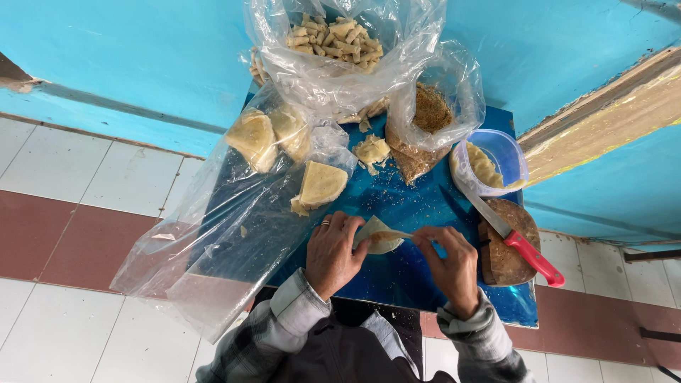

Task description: The person folds and shapes small square pieces of dough on a plastic-covered table, then uses a spoon to scoop brown filling from a bag and places it onto a dough piece, pressing and folding the dough around the filling. Finished filled dough pieces are set aside while the person continues with more dough squares.

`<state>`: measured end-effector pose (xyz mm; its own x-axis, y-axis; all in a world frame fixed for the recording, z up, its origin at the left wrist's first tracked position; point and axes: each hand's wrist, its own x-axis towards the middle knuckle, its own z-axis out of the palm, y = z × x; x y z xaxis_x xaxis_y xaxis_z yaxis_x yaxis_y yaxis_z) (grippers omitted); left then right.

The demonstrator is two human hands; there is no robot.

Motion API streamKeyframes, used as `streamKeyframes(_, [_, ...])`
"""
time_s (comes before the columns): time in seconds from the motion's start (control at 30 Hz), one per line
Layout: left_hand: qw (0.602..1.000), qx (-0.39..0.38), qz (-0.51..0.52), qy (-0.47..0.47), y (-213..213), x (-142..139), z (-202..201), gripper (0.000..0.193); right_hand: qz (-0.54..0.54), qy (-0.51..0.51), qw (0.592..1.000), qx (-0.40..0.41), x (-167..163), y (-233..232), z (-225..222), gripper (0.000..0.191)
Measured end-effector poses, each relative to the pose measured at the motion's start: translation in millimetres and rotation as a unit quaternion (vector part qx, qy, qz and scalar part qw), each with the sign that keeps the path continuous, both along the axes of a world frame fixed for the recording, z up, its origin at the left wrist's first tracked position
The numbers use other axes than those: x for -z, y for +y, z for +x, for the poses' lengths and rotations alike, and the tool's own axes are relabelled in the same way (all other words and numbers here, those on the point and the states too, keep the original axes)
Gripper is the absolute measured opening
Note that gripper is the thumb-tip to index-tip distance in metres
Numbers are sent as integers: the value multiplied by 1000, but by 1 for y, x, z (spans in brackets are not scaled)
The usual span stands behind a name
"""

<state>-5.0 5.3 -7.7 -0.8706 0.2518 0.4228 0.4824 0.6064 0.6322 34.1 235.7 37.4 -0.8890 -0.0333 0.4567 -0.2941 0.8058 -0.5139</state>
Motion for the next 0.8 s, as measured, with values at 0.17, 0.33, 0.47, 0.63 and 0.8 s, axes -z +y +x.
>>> streamKeyframes(0.17, [1000, 21, -1, 1, 3, 0, -1, 43, 110, 98, 983, -108, -25, -8, 9, 13])
streamKeyframes(0.33, [1000, 26, -15, -9, 2, 1, -3, 39, 167, 133, 969, -128, -36, -8, 13, 14])
streamKeyframes(0.47, [1000, 16, -11, 1, -3, 4, -1, 30, 203, 153, 961, -105, -35, 4, 2, 9])
streamKeyframes(0.63, [1000, -11, 15, 10, -4, 4, 2, 19, 142, 216, 960, 105, -48, 47, -75, 8])
streamKeyframes(0.8, [998, -15, 67, 18, -7, 1, -2, 16, 157, 157, 966, 132, -33, 60, -229, 10])
